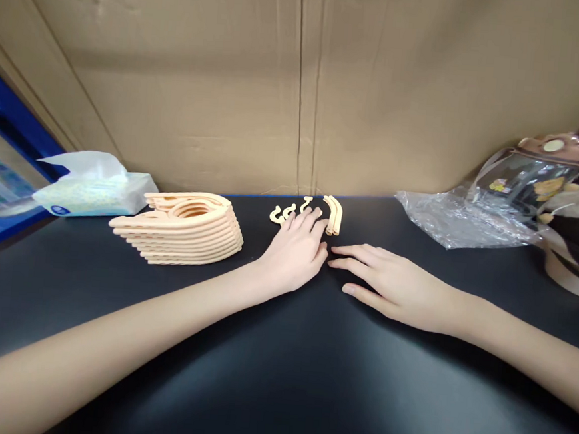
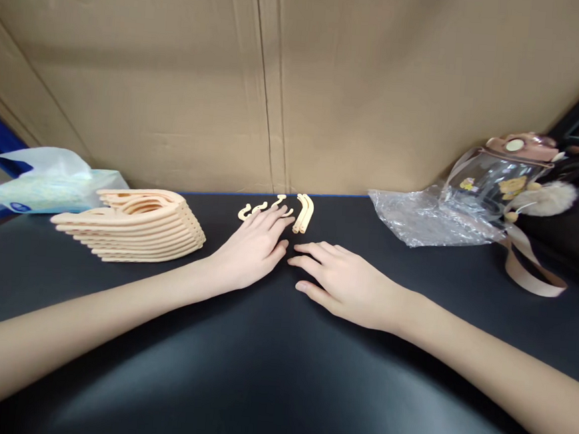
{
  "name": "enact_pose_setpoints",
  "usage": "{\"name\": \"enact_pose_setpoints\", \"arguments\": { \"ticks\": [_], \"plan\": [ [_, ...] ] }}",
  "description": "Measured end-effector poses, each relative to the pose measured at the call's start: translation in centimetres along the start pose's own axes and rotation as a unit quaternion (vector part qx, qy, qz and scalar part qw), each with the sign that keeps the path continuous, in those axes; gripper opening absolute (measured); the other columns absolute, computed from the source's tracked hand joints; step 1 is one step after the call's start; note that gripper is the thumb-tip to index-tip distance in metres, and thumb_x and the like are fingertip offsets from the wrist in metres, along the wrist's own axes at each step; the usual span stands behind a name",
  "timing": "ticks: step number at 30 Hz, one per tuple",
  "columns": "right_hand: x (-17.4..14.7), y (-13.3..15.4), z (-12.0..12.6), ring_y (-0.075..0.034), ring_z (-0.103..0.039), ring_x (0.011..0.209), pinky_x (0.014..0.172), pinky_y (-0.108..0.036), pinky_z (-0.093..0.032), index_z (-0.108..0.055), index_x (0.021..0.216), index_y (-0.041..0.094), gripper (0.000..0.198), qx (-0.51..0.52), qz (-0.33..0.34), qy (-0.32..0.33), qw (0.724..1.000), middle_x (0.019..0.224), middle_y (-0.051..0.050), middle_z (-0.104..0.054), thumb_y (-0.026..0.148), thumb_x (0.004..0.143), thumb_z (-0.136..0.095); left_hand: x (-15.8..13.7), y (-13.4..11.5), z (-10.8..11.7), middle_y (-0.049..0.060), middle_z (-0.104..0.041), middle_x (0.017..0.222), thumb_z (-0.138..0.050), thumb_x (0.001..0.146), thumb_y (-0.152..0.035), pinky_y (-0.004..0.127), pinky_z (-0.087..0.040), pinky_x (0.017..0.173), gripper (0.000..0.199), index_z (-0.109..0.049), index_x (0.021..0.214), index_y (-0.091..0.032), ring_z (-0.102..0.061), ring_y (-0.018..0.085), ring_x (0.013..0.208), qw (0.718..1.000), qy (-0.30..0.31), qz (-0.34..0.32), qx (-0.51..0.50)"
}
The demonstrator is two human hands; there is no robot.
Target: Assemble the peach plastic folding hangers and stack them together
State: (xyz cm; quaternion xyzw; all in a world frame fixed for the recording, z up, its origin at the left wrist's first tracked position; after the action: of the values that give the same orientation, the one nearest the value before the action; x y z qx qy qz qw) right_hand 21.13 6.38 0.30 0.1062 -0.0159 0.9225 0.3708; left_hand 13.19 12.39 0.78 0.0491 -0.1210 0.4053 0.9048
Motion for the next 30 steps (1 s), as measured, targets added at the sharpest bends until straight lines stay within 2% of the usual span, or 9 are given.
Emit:
{"name": "enact_pose_setpoints", "arguments": {
  "ticks": [6,10,15,18,22,25,30],
  "plan": [
    [-0.1,0.0,0.0,-0.026,-0.053,0.12,0.104,-0.05,-0.042,-0.052,0.131,0.019,0.041,-0.001,-0.002,-0.007,1.0,0.136,-0.013,-0.052,0.037,0.097,-0.038,-2.2,1.1,0.6,0.024,-0.035,0.148,-0.041,0.097,-0.037,0.049,-0.025,0.114,0.054,-0.042,0.136,0.0,-0.027,0.035,0.14,0.998,0.014,0.048,0.04],
    [-0.1,-0.1,0.1,-0.026,-0.052,0.122,0.105,-0.051,-0.04,-0.053,0.131,0.019,0.041,0.0,-0.008,-0.007,1.0,0.137,-0.012,-0.052,0.037,0.097,-0.038,-3.9,1.5,0.3,0.022,-0.033,0.149,-0.035,0.098,-0.044,0.048,-0.026,0.114,0.059,-0.038,0.14,-0.002,-0.026,0.032,0.141,0.996,0.043,0.052,0.051],
    [-0.1,0.1,0.3,-0.026,-0.053,0.122,0.105,-0.051,-0.041,-0.053,0.131,0.021,0.04,0.008,-0.007,-0.016,1.0,0.137,-0.012,-0.053,0.036,0.097,-0.04,-4.6,1.9,0.3,0.018,-0.033,0.15,-0.033,0.098,-0.046,0.05,-0.027,0.114,0.058,-0.038,0.141,-0.007,-0.027,0.031,0.141,0.997,0.036,0.053,0.033],
    [-0.1,0.1,0.3,-0.026,-0.053,0.122,0.104,-0.051,-0.041,-0.053,0.131,0.021,0.04,0.008,-0.008,-0.018,1.0,0.136,-0.012,-0.053,0.036,0.097,-0.04,-4.6,2.0,0.2,0.018,-0.034,0.15,-0.033,0.097,-0.047,0.049,-0.029,0.112,0.059,-0.038,0.14,-0.006,-0.029,0.031,0.14,0.998,0.035,0.056,0.024],
    [0.1,-0.1,0.1,-0.026,-0.052,0.122,0.105,-0.051,-0.04,-0.053,0.13,0.021,0.04,0.009,-0.012,-0.009,1.0,0.137,-0.012,-0.051,0.037,0.097,-0.039,-4.7,2.1,0.7,0.019,-0.043,0.144,-0.038,0.097,-0.042,0.046,-0.035,0.109,0.055,-0.044,0.136,-0.004,-0.039,0.031,0.134,0.997,0.011,0.066,0.039],
    [0.2,-0.2,0.0,-0.026,-0.052,0.122,0.106,-0.051,-0.039,-0.053,0.13,0.021,0.04,0.013,-0.014,-0.008,1.0,0.137,-0.011,-0.052,0.038,0.097,-0.04,-4.7,1.9,1.4,0.018,-0.053,0.135,-0.039,0.096,-0.037,0.045,-0.043,0.101,0.048,-0.05,0.13,-0.006,-0.048,0.03,0.126,0.997,-0.018,0.057,0.058],
    [0.3,-0.2,0.1,-0.026,-0.054,0.12,0.104,-0.052,-0.04,-0.054,0.129,0.022,0.039,0.026,-0.015,-0.019,0.999,0.134,-0.011,-0.054,0.039,0.096,-0.041,-4.9,1.6,1.8,0.015,-0.062,0.122,-0.04,0.095,-0.037,0.042,-0.048,0.092,0.041,-0.053,0.123,-0.01,-0.058,0.028,0.112,0.996,-0.029,0.047,0.072]
  ]
}}
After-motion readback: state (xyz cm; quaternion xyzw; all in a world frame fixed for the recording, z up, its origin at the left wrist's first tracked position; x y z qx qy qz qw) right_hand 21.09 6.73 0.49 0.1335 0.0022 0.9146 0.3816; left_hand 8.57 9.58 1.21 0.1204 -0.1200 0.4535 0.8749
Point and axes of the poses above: each hand's wrist, its own x-axis towards the middle knuckle, its own z-axis out of the back of the hand, y = z × x, the point moved 9 cm from there along x, towards the middle knuckle
